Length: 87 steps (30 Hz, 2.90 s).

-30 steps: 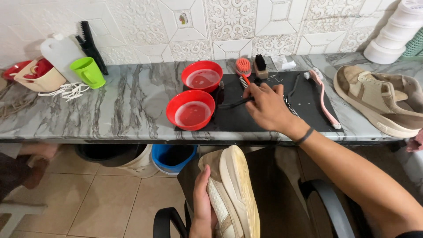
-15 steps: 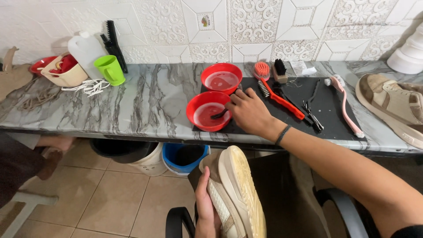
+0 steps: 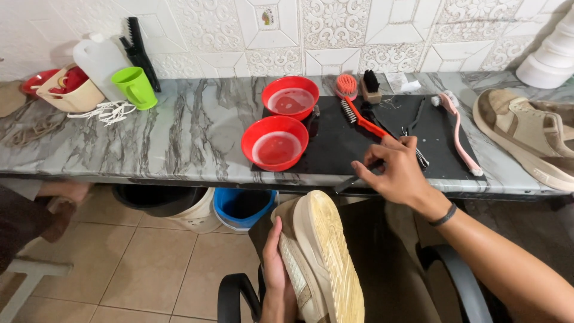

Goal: The person scrubs a beige sneaker with a small brush dipped in soapy water, then wipes it with a cloth. They repeat the scrubbing and wiping on different parts of the shoe, including the sole and upper, using multiple brushes and a cloth.

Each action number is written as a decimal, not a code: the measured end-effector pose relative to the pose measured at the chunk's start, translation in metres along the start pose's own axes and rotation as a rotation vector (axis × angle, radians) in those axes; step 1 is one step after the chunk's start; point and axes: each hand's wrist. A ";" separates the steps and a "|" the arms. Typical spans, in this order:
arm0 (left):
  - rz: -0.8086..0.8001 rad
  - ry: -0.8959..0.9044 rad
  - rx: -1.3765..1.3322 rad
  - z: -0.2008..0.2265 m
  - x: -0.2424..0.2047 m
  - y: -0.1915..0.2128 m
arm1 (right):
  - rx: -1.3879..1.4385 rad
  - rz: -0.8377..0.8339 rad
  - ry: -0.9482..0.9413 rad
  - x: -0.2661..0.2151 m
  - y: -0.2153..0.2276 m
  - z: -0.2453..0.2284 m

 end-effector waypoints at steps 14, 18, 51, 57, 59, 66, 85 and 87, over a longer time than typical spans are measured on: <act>0.175 0.067 0.103 -0.010 -0.031 -0.069 | 0.066 0.369 0.640 -0.034 0.052 -0.043; 0.212 0.086 0.159 -0.015 -0.027 -0.064 | 0.016 0.430 0.524 -0.033 0.052 -0.031; 0.071 -0.086 0.302 -0.024 -0.013 -0.056 | 0.061 0.069 0.725 -0.044 0.036 -0.035; 0.131 -0.116 0.235 -0.026 -0.010 -0.055 | 0.000 0.270 0.644 -0.047 0.039 -0.045; 0.158 -0.121 0.286 -0.025 -0.014 -0.057 | 0.108 0.091 0.648 -0.049 0.034 -0.042; 0.152 -0.163 0.277 -0.014 -0.018 -0.055 | 0.130 0.185 0.464 -0.064 0.015 -0.024; 0.263 -0.450 0.157 -0.018 -0.002 -0.014 | 0.011 0.147 -0.191 0.000 -0.008 -0.018; 0.271 -0.439 0.128 -0.013 -0.006 -0.016 | 0.036 0.074 -0.203 0.023 -0.008 -0.022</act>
Point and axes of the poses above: each hand's wrist, its own x-axis towards the middle knuckle, its own y-axis out of the back of the hand, z = x × y, and after that the axes turned 2 degrees about -z, right-handed
